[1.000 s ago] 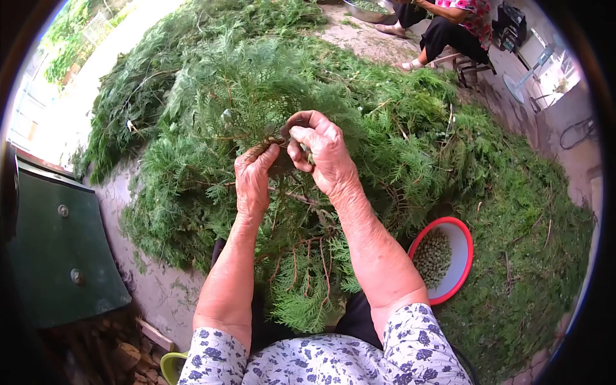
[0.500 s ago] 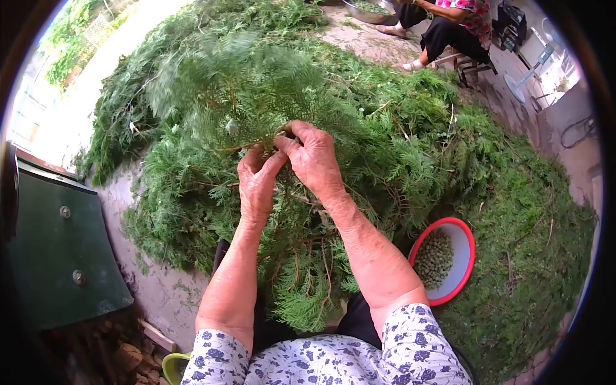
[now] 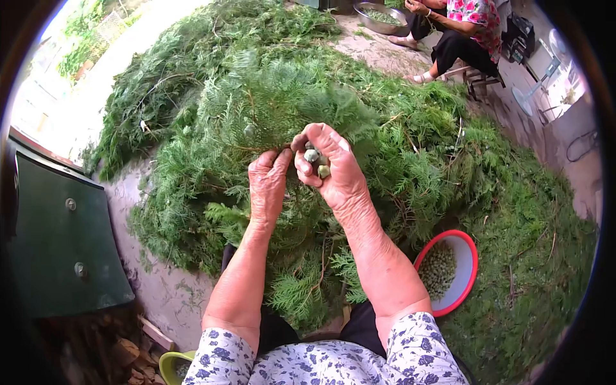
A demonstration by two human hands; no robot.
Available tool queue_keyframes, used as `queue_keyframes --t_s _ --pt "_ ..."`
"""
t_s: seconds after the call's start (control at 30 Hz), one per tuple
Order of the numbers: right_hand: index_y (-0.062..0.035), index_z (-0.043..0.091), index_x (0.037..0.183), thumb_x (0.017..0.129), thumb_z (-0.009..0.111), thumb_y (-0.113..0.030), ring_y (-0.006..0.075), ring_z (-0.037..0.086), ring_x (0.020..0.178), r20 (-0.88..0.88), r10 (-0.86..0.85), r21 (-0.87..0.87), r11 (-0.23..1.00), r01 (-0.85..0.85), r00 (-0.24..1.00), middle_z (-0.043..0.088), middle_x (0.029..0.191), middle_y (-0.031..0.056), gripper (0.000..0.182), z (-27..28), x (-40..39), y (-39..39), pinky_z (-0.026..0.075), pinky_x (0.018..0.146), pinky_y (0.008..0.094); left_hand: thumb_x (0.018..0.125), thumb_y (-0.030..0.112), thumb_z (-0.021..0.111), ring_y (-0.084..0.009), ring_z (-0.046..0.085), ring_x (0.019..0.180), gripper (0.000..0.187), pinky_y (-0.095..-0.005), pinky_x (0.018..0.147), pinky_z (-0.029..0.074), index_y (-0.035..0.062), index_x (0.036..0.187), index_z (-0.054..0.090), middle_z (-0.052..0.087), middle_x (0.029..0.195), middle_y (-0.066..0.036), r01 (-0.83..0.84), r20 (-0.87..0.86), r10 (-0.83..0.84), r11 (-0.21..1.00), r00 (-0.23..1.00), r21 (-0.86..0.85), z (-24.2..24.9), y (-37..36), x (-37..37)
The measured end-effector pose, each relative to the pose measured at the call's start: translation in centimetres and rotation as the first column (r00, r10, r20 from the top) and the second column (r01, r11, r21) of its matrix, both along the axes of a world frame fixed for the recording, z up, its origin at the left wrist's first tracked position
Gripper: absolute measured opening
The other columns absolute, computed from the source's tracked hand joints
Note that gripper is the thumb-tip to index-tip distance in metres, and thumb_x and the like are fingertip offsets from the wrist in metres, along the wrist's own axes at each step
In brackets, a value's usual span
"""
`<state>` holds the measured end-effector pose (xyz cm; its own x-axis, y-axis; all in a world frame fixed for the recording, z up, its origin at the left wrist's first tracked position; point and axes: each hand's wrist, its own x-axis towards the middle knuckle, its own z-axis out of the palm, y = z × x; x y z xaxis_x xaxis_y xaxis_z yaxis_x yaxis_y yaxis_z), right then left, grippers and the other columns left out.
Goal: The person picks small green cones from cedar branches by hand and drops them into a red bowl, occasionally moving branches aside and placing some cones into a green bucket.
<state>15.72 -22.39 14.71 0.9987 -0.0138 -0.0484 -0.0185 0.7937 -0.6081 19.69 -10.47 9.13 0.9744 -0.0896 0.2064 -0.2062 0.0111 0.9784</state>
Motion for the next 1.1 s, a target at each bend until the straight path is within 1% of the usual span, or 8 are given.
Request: queue_keyframes --t_s 0.07,0.1,0.17,0.4,0.63,0.87,0.97,1.1 --pt "-0.0036 0.056 0.091 0.088 0.057 -0.018 0.0083 0.049 0.054 0.050 0.015 0.046 0.999 -0.017 0.999 0.058 0.081 0.0062 0.015 0.2 0.2 0.4 0.030 0.037 0.0196 0.083 0.015 0.060 -0.0153 0.048 0.052 0.018 -0.0324 0.052 0.040 -0.0018 0.076 0.059 0.055 0.060 -0.015 -0.003 0.035 -0.002 0.988 0.999 0.153 0.2 -0.3 -0.3" --pt "-0.0041 0.058 0.092 0.086 0.059 -0.016 0.0081 0.050 0.055 0.064 -0.116 -0.305 0.943 0.130 0.991 0.059 0.081 0.0055 0.013 0.6 0.0 1.0 0.034 0.040 0.0196 0.083 0.015 0.059 -0.0221 0.046 0.047 0.019 -0.0349 0.050 0.039 -0.0015 0.073 0.057 0.051 0.057 -0.018 0.014 0.037 -0.020 0.989 0.999 0.146 0.5 -0.7 -0.7" --pt "-0.0047 0.062 0.102 0.083 0.060 -0.003 0.0092 0.055 0.060 0.287 -0.278 -0.791 0.471 0.391 0.916 0.062 0.083 0.0070 0.019 1.0 0.2 2.0 0.042 0.051 0.0194 0.083 0.016 0.059 -0.0302 0.054 0.053 0.018 -0.0361 0.052 0.041 -0.0010 0.075 0.057 0.054 0.063 -0.020 0.053 0.044 -0.062 0.983 0.997 0.179 -0.6 -1.3 -1.0" --pt "-0.0074 0.058 0.111 0.074 0.061 0.005 0.0222 0.059 0.070 0.500 -0.199 -0.865 -0.068 0.497 0.843 0.058 0.083 0.0110 0.039 -0.4 0.4 1.9 0.048 0.063 0.0299 0.081 0.014 0.061 -0.0084 0.049 0.059 0.018 -0.0308 0.055 0.042 -0.0010 0.074 0.056 0.059 0.063 -0.015 0.104 0.022 -0.109 0.981 0.994 0.164 -0.1 -1.7 -2.3" --pt "-0.0073 0.058 0.105 0.072 0.065 0.001 0.0271 0.059 0.069 0.478 -0.120 -0.873 -0.172 0.457 0.870 0.057 0.083 0.0114 0.035 -0.3 0.2 1.9 0.048 0.062 0.0325 0.080 0.012 0.061 -0.0072 0.049 0.060 0.013 -0.0302 0.056 0.043 0.0002 0.075 0.058 0.061 0.063 -0.012 0.146 0.079 -0.161 0.975 0.984 0.166 -0.6 -1.7 -2.9" --pt "-0.0030 0.057 0.097 0.078 0.063 -0.004 0.0136 0.055 0.059 0.615 -0.211 -0.772 0.036 0.635 0.760 0.056 0.067 0.0066 0.020 -1.0 1.1 1.4 0.044 0.050 0.0268 0.079 0.009 0.060 -0.0084 0.047 0.057 0.011 -0.0285 0.054 0.042 -0.0005 0.074 0.057 0.059 0.061 -0.012 0.122 0.031 -0.132 0.969 0.991 0.214 -0.4 -1.7 -2.7" --pt "-0.0029 0.056 0.091 0.088 0.057 -0.020 0.0082 0.039 0.041 0.033 -0.269 -0.667 0.711 0.222 0.963 0.050 0.058 0.0023 0.017 0.1 0.4 0.5 0.027 0.038 0.0224 0.083 0.005 0.053 -0.0104 0.046 0.054 0.010 -0.0282 0.055 0.042 -0.0009 0.076 0.057 0.058 0.061 -0.011 0.146 0.030 -0.162 0.945 0.986 0.292 -0.3 -1.6 -2.7" --pt "-0.0045 0.053 0.091 0.091 0.050 -0.032 0.0106 0.040 0.040 -0.182 -0.213 -0.352 0.926 0.139 0.960 0.049 0.059 0.0039 0.028 0.1 0.2 -0.2 0.026 0.036 0.0229 0.085 0.005 0.053 -0.0078 0.046 0.059 0.009 -0.0265 0.058 0.042 -0.0015 0.082 0.059 0.059 0.065 -0.009 0.114 0.050 -0.127 0.971 0.991 0.208 -0.4 -1.7 -2.5"
